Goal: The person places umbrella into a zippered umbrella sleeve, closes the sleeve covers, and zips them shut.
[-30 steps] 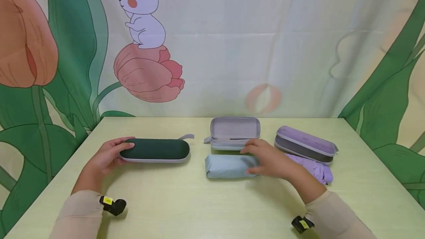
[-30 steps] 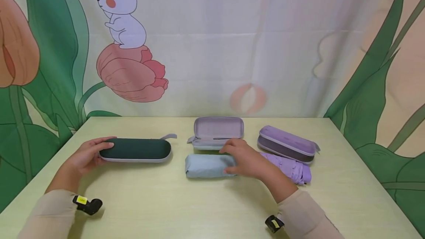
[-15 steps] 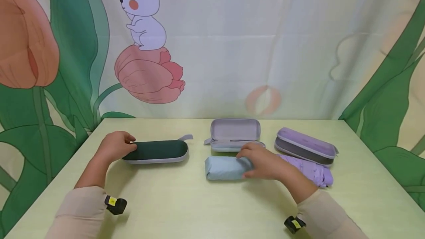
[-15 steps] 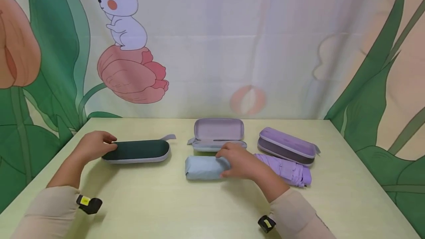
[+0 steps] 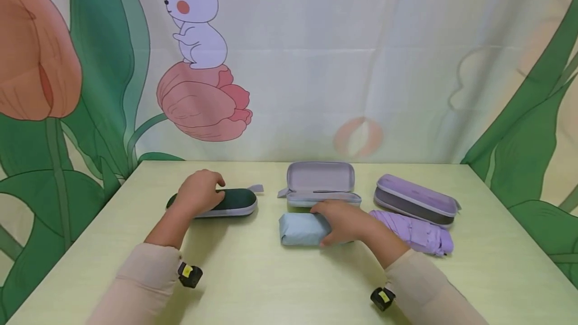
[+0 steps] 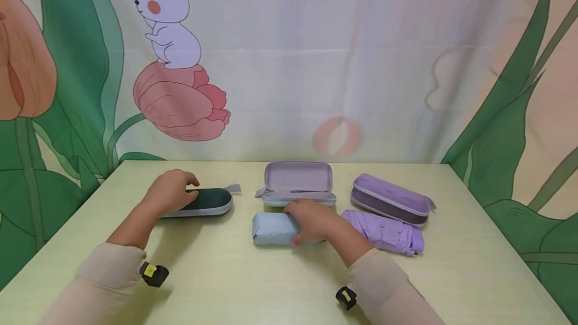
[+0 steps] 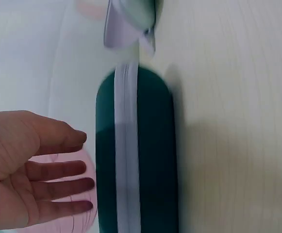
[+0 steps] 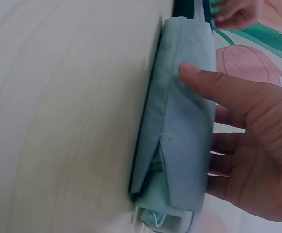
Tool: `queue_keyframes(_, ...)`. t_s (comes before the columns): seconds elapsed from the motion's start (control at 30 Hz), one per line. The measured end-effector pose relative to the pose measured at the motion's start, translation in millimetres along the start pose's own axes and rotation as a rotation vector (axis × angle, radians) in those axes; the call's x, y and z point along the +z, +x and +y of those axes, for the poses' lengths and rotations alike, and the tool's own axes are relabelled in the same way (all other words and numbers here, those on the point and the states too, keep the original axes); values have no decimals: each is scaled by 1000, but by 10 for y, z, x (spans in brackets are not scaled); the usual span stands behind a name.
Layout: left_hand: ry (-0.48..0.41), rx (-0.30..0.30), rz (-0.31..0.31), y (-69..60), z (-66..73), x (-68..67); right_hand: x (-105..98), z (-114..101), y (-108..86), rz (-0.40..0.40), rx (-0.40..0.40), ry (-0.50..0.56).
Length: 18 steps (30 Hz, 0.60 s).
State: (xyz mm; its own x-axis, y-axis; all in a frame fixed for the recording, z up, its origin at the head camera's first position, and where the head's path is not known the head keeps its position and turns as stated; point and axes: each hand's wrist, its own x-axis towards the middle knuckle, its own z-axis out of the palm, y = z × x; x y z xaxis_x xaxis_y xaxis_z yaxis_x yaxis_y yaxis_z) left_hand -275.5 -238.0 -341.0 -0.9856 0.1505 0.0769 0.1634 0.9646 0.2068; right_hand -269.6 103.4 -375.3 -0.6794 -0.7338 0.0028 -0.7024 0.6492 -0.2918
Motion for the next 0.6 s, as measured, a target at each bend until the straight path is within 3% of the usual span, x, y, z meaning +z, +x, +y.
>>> queue_keyframes(0.13, -28, 73, 46, 139, 254, 75, 26, -13, 42, -8, 27, -8)
queue_keyframes(0.33, -106, 106, 95, 365, 626, 202, 37, 4, 54, 23, 8, -65)
queue_keyframes(0.6, -327, 155, 127, 665, 907, 383, 16, -12, -42, 79, -67, -177)
